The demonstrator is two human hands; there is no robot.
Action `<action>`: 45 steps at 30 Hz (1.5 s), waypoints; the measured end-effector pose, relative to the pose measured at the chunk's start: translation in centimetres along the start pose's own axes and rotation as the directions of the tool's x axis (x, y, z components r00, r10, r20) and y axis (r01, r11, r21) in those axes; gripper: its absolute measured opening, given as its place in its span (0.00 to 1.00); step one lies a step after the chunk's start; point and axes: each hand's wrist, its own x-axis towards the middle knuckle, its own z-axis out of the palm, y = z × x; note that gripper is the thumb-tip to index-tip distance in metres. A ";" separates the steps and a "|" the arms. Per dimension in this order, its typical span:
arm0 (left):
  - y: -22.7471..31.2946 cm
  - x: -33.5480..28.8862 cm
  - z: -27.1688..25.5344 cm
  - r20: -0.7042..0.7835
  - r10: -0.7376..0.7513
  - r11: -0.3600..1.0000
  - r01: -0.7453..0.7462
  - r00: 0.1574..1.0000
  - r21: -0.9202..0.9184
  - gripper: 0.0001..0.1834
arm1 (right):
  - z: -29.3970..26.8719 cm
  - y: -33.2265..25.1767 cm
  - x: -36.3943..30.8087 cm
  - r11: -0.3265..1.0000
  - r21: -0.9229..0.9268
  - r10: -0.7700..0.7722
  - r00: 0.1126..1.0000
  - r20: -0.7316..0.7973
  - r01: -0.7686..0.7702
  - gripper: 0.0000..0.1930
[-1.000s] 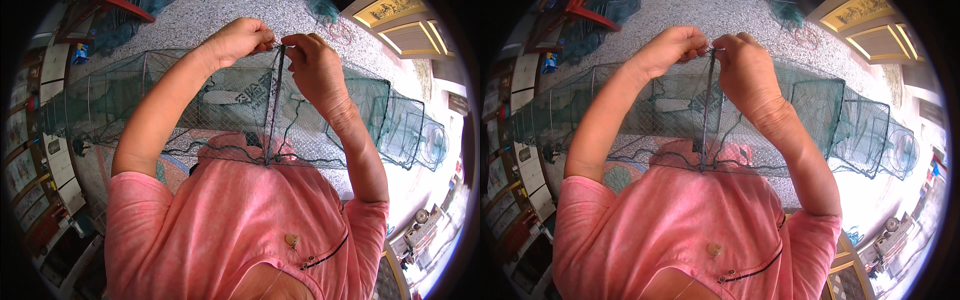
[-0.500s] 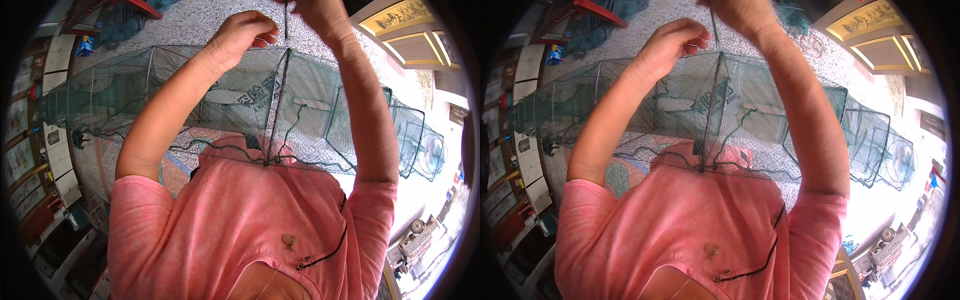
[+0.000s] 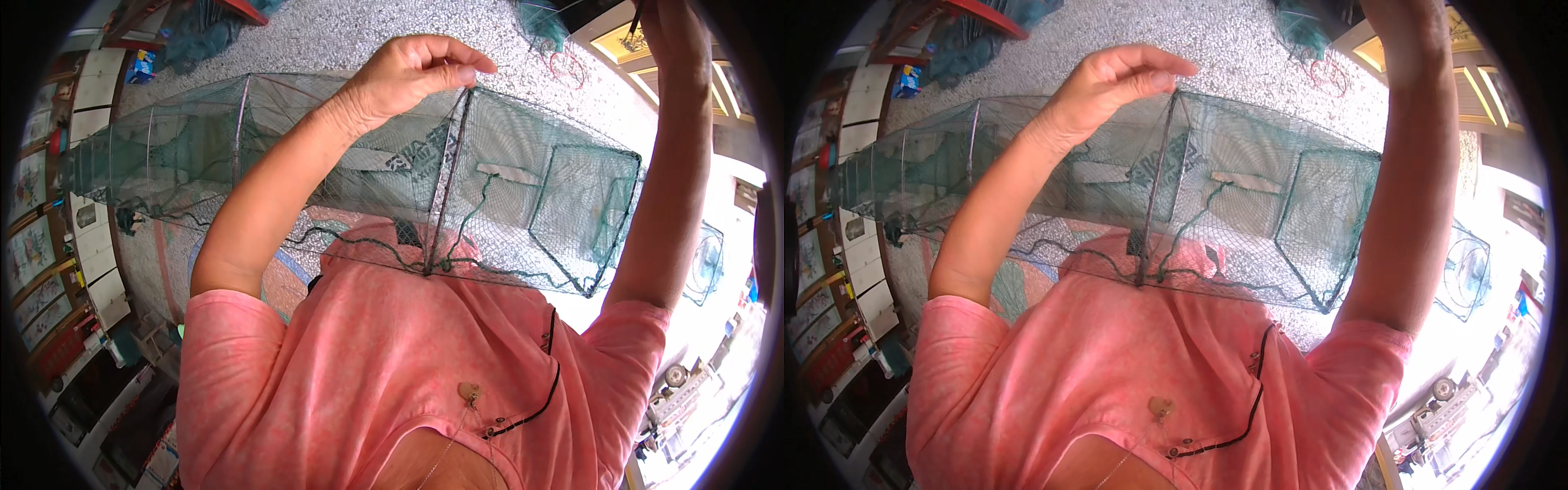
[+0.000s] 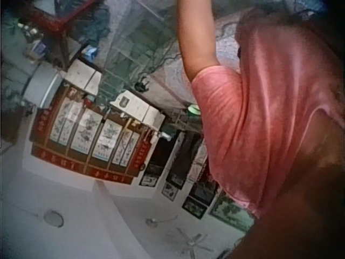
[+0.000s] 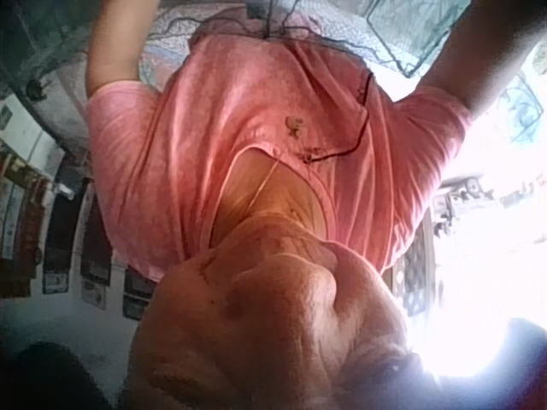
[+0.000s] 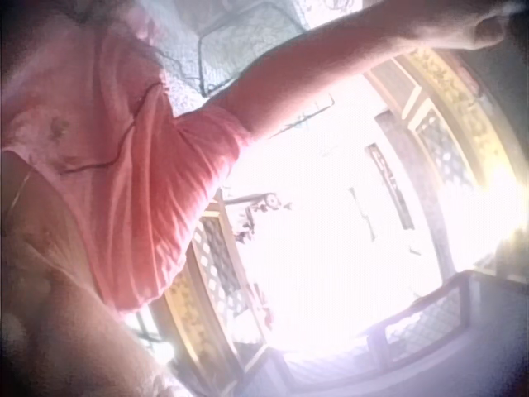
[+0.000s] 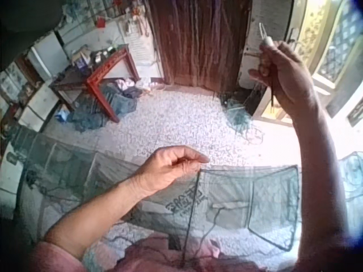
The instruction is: The person uses a needle-like tool to mend a long mesh fish trap by threading and tying cords around the internal frame wires.
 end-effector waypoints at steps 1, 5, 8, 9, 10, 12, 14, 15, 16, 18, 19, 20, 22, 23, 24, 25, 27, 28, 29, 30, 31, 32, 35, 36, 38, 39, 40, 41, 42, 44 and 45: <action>0.4 -0.1 -0.2 -0.014 0.013 0.999 -0.013 1.000 0.032 0.12 | 1.0 0.0 -0.8 0.993 -0.116 0.041 0.999 0.020 -0.038 0.06; 1.4 -0.4 -0.1 0.040 0.076 0.968 -0.083 0.996 0.235 0.06 | 0.0 0.8 -4.0 0.779 -0.626 0.296 0.894 0.336 -0.022 0.04; 2.0 -2.2 0.4 -0.036 0.097 0.884 -0.070 0.995 0.461 0.05 | 0.0 4.2 -5.9 0.729 -0.678 0.381 0.770 0.512 0.090 0.07; 2.1 -2.6 0.5 -0.029 0.124 0.841 -0.089 0.992 0.534 0.05 | 0.0 4.4 -6.4 0.712 -0.697 0.426 0.734 0.529 0.089 0.07; 2.2 -3.0 0.7 -0.022 0.149 0.790 -0.106 0.989 0.604 0.04 | 0.3 4.3 -6.6 0.700 -0.711 0.455 0.727 0.515 0.065 0.06; 2.2 -3.5 1.4 -0.043 0.238 0.757 -0.157 0.970 0.634 0.04 | -0.2 4.7 -6.8 0.717 -0.697 0.524 0.682 0.510 -0.029 0.06; 2.3 -3.8 2.0 -0.070 0.271 0.748 -0.165 0.960 0.643 0.04 | -0.4 5.5 -7.0 0.765 -0.642 0.504 0.676 0.537 -0.060 0.06; 2.3 -4.0 2.1 -0.082 0.256 0.758 -0.148 0.963 0.636 0.03 | -0.4 5.9 -7.2 0.786 -0.613 0.494 0.673 0.550 -0.076 0.06; 2.2 -4.2 2.3 -0.093 0.259 0.756 -0.142 0.961 0.638 0.03 | -0.3 6.2 -7.3 0.805 -0.579 0.503 0.661 0.556 -0.126 0.06; 1.7 -4.5 2.6 -0.122 0.268 0.751 -0.128 0.956 0.648 0.03 | 0.1 6.8 -7.4 0.836 -0.504 0.514 0.635 0.576 -0.219 0.06; 1.6 -4.6 2.8 -0.143 0.251 0.770 -0.108 0.957 0.629 0.03 | 0.2 6.9 -7.5 0.826 -0.510 0.532 0.628 0.568 -0.239 0.06; 1.5 -4.7 3.0 -0.164 0.234 0.789 -0.089 0.958 0.609 0.03 | 0.2 7.2 -7.6 0.835 -0.481 0.529 0.628 0.571 -0.267 0.06; 1.3 -5.1 3.4 -0.213 0.186 0.837 -0.041 0.959 0.545 0.04 | 0.3 8.1 -8.2 0.847 -0.421 0.526 0.628 0.574 -0.324 0.06; 1.2 -5.3 3.7 -0.240 0.157 0.864 -0.015 0.958 0.503 0.04 | 0.3 8.5 -8.5 0.825 -0.385 0.565 0.604 0.562 -0.413 0.07; 1.1 -5.4 4.0 -0.264 0.126 0.889 0.010 0.956 0.459 0.04 | 0.4 8.6 -8.7 0.813 -0.363 0.581 0.601 0.549 -0.454 0.07; 0.9 -5.6 4.2 -0.268 0.145 0.882 -0.002 0.953 0.470 0.04 | 0.7 8.5 -8.8 0.799 -0.341 0.598 0.596 0.536 -0.495 0.08; 0.6 -5.7 4.5 -0.277 0.184 0.869 -0.025 0.943 0.494 0.04 | 1.6 8.1 -8.6 0.755 -0.304 0.644 0.570 0.510 -0.581 0.12; 0.6 -5.7 4.5 -0.284 0.185 0.870 -0.022 0.941 0.492 0.03 | 2.4 7.8 -8.5 0.788 -0.292 0.606 0.600 0.522 -0.543 0.12; 0.5 -5.7 4.6 -0.292 0.184 0.871 -0.018 0.938 0.491 0.03 | 3.3 7.7 -8.6 0.819 -0.276 0.565 0.627 0.535 -0.503 0.12; 0.4 -5.7 4.6 -0.299 0.184 0.872 -0.015 0.936 0.490 0.03 | 4.0 7.6 -8.6 0.848 -0.260 0.523 0.653 0.547 -0.461 0.11; 0.5 -5.7 4.6 -0.275 0.208 0.840 -0.027 0.939 0.543 0.03 | 4.4 7.6 -8.8 0.826 -0.297 0.557 0.620 0.552 -0.478 0.10; 0.6 -5.7 4.3 -0.252 0.230 0.804 -0.037 0.940 0.594 0.03 | 4.8 7.5 -8.7 0.838 -0.394 0.542 0.650 0.533 -0.377 0.09; 0.5 -5.6 4.3 -0.270 0.271 0.803 -0.062 0.924 0.592 0.02 | 5.6 6.6 -8.8 0.818 -0.575 0.333 0.787 0.520 0.033 0.07; 0.4 -5.5 4.4 -0.288 0.280 0.821 -0.073 0.916 0.566 0.02 | 6.1 6.5 -9.0 0.844 -0.535 0.287 0.814 0.505 0.035 0.07; 0.6 -5.6 4.2 -0.295 0.212 0.854 -0.030 0.932 0.519 0.02 | 7.5 6.3 -9.3 0.891 -0.451 0.192 0.863 0.467 0.046 0.08; 0.6 -5.4 4.1 -0.293 0.179 0.869 -0.011 0.939 0.494 0.03 | 8.6 6.0 -9.3 0.924 -0.380 0.147 0.887 0.438 0.035 0.07; 0.5 -5.1 4.1 -0.292 0.212 0.847 -0.026 0.933 0.532 0.05 | 9.7 5.3 -9.0 0.913 -0.380 0.043 0.892 0.451 0.148 0.07; 0.4 -4.9 4.1 -0.296 0.245 0.821 -0.035 0.924 0.570 0.08 | 10.6 4.3 -8.6 0.924 -0.378 0.107 0.906 0.410 0.062 0.06; 0.4 -4.8 4.2 -0.299 0.278 0.792 -0.042 0.913 0.608 0.11 | 11.1 3.4 -8.2 0.929 -0.369 0.171 0.913 0.371 -0.024 0.06; 0.9 -4.2 4.9 -0.345 0.224 0.830 0.007 0.911 0.557 0.20 | 10.4 3.1 -6.2 0.997 -0.079 0.034 0.953 0.301 -0.011 0.04; 1.0 -4.0 5.0 -0.351 0.220 0.823 0.020 0.910 0.568 0.21 | 9.4 2.2 -5.2 1.000 -0.007 0.015 0.976 0.218 -0.014 0.04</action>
